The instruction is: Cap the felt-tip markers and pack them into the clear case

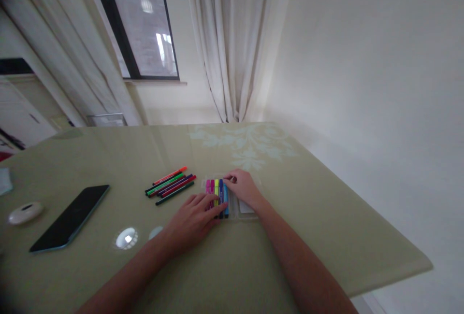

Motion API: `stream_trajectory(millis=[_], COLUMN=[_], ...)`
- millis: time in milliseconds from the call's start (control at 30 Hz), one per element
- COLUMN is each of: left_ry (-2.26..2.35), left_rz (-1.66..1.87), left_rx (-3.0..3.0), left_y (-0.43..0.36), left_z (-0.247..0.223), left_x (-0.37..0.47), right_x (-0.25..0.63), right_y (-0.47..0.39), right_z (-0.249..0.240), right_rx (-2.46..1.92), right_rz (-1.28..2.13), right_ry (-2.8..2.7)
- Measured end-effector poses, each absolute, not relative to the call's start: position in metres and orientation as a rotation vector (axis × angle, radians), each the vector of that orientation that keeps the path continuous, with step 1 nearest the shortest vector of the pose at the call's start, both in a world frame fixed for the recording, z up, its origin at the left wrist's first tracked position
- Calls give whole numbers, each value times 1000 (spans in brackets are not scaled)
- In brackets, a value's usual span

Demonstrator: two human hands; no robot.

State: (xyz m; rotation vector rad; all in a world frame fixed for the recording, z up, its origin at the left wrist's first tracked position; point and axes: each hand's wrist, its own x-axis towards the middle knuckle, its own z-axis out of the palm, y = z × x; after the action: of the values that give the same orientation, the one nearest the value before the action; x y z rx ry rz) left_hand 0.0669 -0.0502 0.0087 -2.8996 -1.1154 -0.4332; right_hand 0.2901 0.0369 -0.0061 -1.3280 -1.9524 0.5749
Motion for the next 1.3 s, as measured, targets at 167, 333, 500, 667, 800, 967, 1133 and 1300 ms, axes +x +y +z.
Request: stream_trajectory(millis=[167, 333, 500, 667, 800, 967, 1133, 1300], left_ry=[-1122, -1115, -1636, -1952, -1960, -2003, -1826, -1836], left_rz=[-417, -537, -651, -385, -566, -1235, -1564, -1681], left_rx=[-2905, -2951, -2569, -2225, -2364, -2668, -2849, -2918], left_y=[-51, -45, -29, -19, -15, -22, -36, -37], left_z=[10, 6, 10, 14, 12, 15, 24, 23], left_x=[69, 65, 42, 18, 18, 40, 55, 54], right_x=[290, 290, 290, 288, 281, 261, 247, 257], right_y=[37, 36, 35, 34, 29, 12, 1, 10], right_z=[-8, -5, -1, 2, 7, 18, 26, 28], right_rx=[-1349, -1387, -1388, -1361, -1313, -1134, -952, -1005], right_rz=[487, 475, 461, 443, 426, 812, 1150, 1094], right_ry=[-2032, -2045, -1948, -1925, -1905, -1801, -1614, -1373])
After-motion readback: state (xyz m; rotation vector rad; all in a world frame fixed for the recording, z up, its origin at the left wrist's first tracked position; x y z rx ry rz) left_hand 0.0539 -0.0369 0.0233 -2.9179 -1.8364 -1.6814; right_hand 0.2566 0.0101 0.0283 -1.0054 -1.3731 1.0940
